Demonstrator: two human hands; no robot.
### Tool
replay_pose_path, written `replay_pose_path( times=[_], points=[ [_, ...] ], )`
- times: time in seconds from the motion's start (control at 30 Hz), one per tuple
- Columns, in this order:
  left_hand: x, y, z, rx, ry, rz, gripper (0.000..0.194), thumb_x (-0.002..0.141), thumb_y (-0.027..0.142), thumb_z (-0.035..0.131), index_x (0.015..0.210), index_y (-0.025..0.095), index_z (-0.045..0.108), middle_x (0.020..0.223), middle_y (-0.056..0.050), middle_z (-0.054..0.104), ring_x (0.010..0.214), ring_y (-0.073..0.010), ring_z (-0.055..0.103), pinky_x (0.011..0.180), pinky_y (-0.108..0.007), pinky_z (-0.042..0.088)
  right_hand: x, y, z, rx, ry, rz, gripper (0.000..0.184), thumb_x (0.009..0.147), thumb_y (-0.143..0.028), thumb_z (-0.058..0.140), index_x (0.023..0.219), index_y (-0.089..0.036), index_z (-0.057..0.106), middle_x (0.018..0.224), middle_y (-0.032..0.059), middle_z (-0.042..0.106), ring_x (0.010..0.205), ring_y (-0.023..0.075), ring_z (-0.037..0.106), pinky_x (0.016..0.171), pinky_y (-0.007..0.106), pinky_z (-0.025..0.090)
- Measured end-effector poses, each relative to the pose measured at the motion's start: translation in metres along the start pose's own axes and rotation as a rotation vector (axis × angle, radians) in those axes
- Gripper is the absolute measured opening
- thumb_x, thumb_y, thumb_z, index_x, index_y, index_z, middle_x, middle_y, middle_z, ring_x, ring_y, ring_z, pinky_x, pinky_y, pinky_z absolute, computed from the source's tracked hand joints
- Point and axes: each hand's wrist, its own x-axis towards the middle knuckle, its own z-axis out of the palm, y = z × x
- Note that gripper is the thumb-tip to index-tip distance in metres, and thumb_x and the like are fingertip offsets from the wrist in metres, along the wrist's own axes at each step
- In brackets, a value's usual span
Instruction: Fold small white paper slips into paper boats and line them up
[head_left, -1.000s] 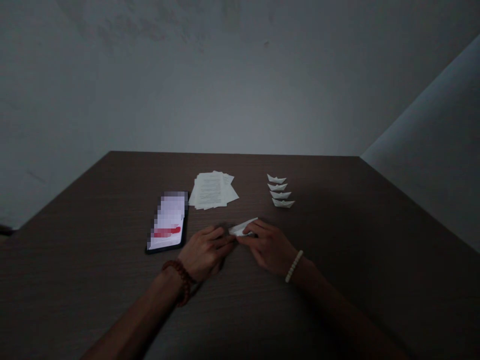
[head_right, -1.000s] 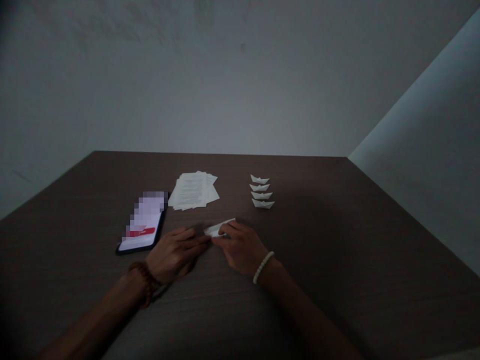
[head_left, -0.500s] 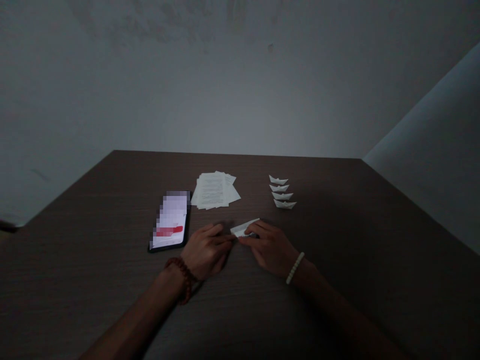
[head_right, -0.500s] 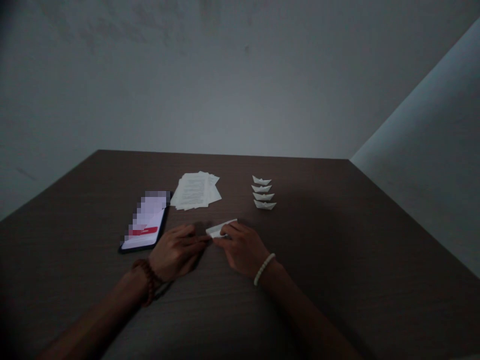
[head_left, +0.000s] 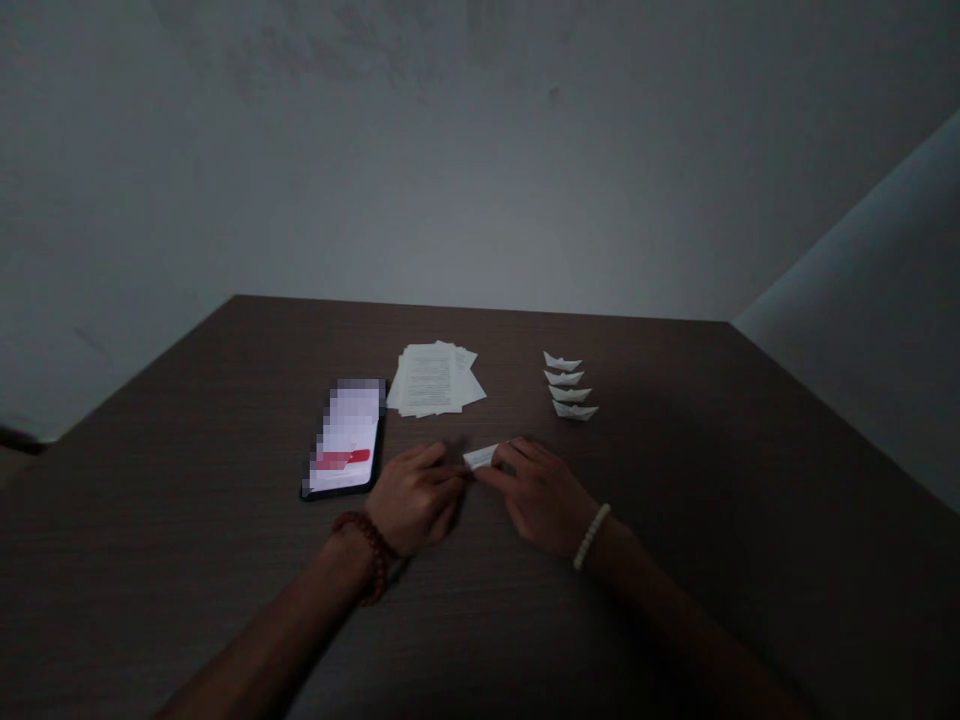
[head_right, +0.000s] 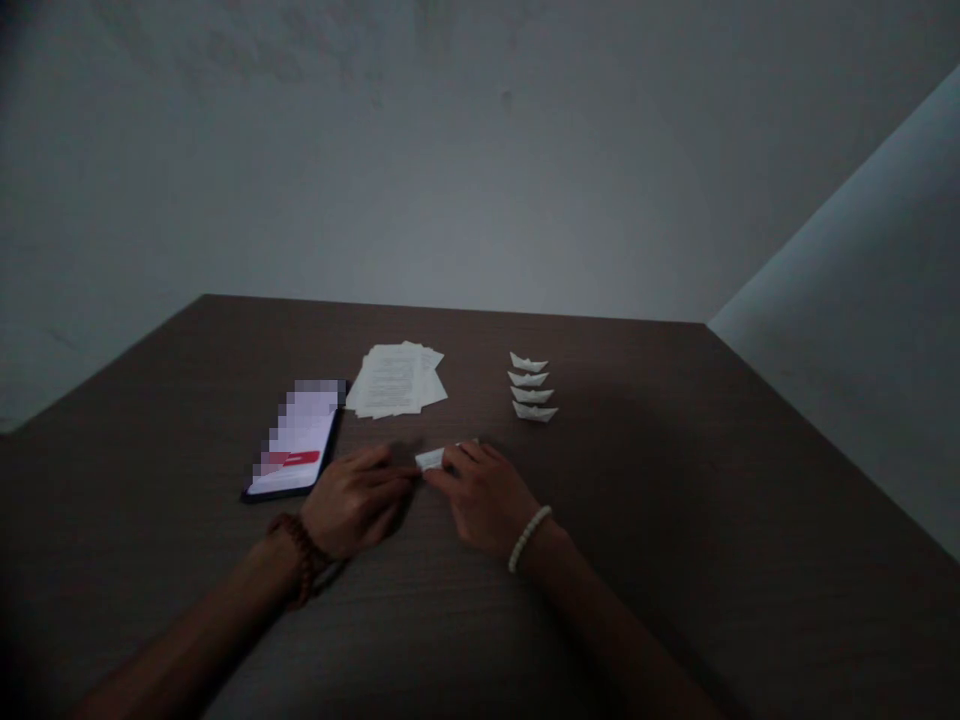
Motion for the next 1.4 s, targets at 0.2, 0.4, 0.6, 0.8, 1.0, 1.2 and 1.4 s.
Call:
replay_pose_path(
  times=[0.2, 0.4, 0.6, 0.8, 1.0, 1.2, 1.4],
  points=[
    [0.0005, 0.0002, -0.0028, -0.005, -0.014, 0.002, 0.023, 0.082, 0.012, 0.045, 0.068, 0.015, 0.063, 0.080, -0.007, 0.069, 0.071, -0.0202, 0.052, 0.059, -0.032, 0.045, 0.0015, -0.0007, 0.0006, 0.002, -0.005, 0.018, 0.042, 0.077, -0.007, 0.052, 0.117, -0.020, 0.054, 0.101, 0.0070, 0.050, 0.095, 0.0221, 0.041, 0.083, 0.035, 0.034],
    [-0.0004, 0.0003, -0.0029, 0.001, -0.017, -0.006, 0.022, 0.082, 0.013, 0.046, 0.067, 0.015, 0.062, 0.076, -0.006, 0.067, 0.070, -0.0198, 0.051, 0.058, -0.031, 0.044, 0.0012, -0.0014, -0.0006, -0.010, -0.009, 0.004, 0.042, 0.078, -0.008, 0.052, 0.119, -0.020, 0.053, 0.103, 0.0077, 0.051, 0.096, 0.0227, 0.041, 0.083, 0.036, 0.035],
    [0.0016, 0.0007, -0.0034, 0.044, -0.059, 0.048, 0.020, 0.082, 0.013, 0.045, 0.069, 0.015, 0.060, 0.077, -0.007, 0.066, 0.075, -0.0205, 0.051, 0.065, -0.033, 0.046, -0.0008, 0.0007, -0.0002, 0.015, 0.018, -0.018, 0.038, 0.077, -0.005, 0.052, 0.112, -0.018, 0.056, 0.104, 0.0078, 0.052, 0.100, 0.0219, 0.042, 0.087, 0.035, 0.037],
    [0.0015, 0.0017, -0.0030, 0.061, -0.066, 0.042, 0.020, 0.083, 0.014, 0.045, 0.071, 0.015, 0.060, 0.078, -0.008, 0.066, 0.078, -0.0217, 0.052, 0.064, -0.034, 0.046, -0.0039, 0.0049, 0.0018, 0.046, 0.059, -0.051, 0.034, 0.075, -0.001, 0.050, 0.105, -0.017, 0.058, 0.102, 0.0067, 0.056, 0.098, 0.0197, 0.046, 0.087, 0.033, 0.041],
    [0.0011, 0.0024, -0.0034, 0.071, -0.065, 0.144, 0.013, 0.081, 0.014, 0.049, 0.076, 0.014, 0.061, 0.091, -0.008, 0.068, 0.077, -0.0212, 0.054, 0.064, -0.033, 0.046, -0.0048, 0.0057, 0.0020, 0.058, 0.079, -0.059, 0.033, 0.076, -0.002, 0.051, 0.104, -0.018, 0.059, 0.102, 0.0069, 0.057, 0.100, 0.0199, 0.047, 0.089, 0.033, 0.041],
    [0.0024, 0.0033, -0.0032, 0.043, -0.110, 0.142, 0.017, 0.082, 0.013, 0.046, 0.086, 0.014, 0.062, 0.094, -0.009, 0.067, 0.081, -0.0212, 0.054, 0.065, -0.033, 0.046, -0.0055, 0.0055, 0.0027, 0.055, 0.066, -0.051, 0.030, 0.076, -0.003, 0.051, 0.101, -0.018, 0.059, 0.101, 0.0065, 0.057, 0.099, 0.0200, 0.047, 0.088, 0.033, 0.041],
    [0.0005, 0.0023, -0.0019, 0.052, -0.021, 0.057, 0.018, 0.083, 0.014, 0.046, 0.076, 0.014, 0.063, 0.088, -0.009, 0.068, 0.080, -0.0216, 0.053, 0.066, -0.033, 0.047, -0.0052, 0.0058, 0.0028, 0.061, 0.070, -0.037, 0.034, 0.075, -0.003, 0.051, 0.106, -0.018, 0.058, 0.103, 0.0067, 0.055, 0.100, 0.0202, 0.045, 0.087, 0.034, 0.040]
  ],
)
